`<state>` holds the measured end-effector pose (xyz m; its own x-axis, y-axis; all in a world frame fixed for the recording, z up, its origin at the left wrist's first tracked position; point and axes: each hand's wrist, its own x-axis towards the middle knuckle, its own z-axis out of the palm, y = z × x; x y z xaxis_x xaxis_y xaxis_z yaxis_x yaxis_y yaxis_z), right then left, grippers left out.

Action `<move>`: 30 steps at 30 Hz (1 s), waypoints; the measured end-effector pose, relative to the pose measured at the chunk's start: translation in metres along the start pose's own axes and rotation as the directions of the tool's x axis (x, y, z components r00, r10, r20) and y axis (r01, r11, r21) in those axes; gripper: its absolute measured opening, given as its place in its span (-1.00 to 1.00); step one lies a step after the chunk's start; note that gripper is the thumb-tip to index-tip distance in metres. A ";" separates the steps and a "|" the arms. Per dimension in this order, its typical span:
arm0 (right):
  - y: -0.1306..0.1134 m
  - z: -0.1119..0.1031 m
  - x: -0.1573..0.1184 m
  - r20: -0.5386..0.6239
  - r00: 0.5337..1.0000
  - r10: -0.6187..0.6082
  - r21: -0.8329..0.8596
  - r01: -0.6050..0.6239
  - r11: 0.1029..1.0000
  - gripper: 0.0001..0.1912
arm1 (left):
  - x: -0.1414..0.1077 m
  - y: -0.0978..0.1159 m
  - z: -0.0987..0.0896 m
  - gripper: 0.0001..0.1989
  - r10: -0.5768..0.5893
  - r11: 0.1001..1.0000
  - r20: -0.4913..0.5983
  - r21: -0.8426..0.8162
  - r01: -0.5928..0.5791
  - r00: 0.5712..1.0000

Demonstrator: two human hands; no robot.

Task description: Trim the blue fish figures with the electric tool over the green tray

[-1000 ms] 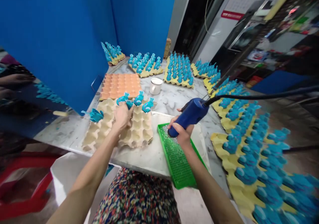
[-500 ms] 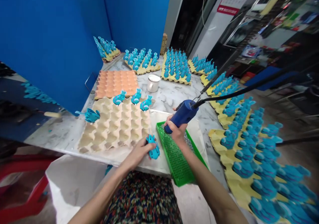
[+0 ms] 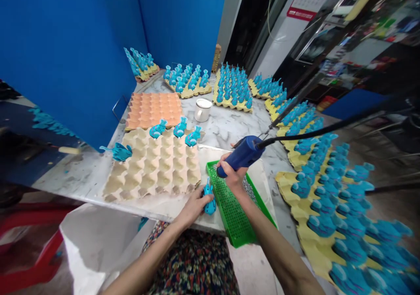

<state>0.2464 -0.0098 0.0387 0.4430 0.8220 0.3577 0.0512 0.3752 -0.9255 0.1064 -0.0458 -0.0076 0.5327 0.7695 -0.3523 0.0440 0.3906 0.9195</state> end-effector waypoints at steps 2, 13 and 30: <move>-0.011 0.001 0.000 -0.047 0.998 -0.050 -0.001 0.050 0.999 -0.82 | 0.001 -0.002 0.001 -0.83 0.014 1.000 -0.023 -0.010 -0.014 1.000; -0.061 0.011 -0.026 0.171 0.983 -0.070 0.188 0.038 0.981 -0.62 | 0.002 -0.004 0.004 -0.85 0.112 0.989 -0.108 0.108 -0.100 0.988; -0.029 0.015 -0.038 0.199 0.979 0.033 0.157 -0.065 0.986 -0.65 | 0.012 -0.012 0.002 -0.84 0.062 0.998 -0.070 0.035 -0.060 0.996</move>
<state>0.2148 -0.0453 0.0538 0.2573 0.9027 0.3448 -0.1184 0.3836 -0.9159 0.1143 -0.0425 -0.0225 0.4736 0.8259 -0.3060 0.0413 0.3262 0.9444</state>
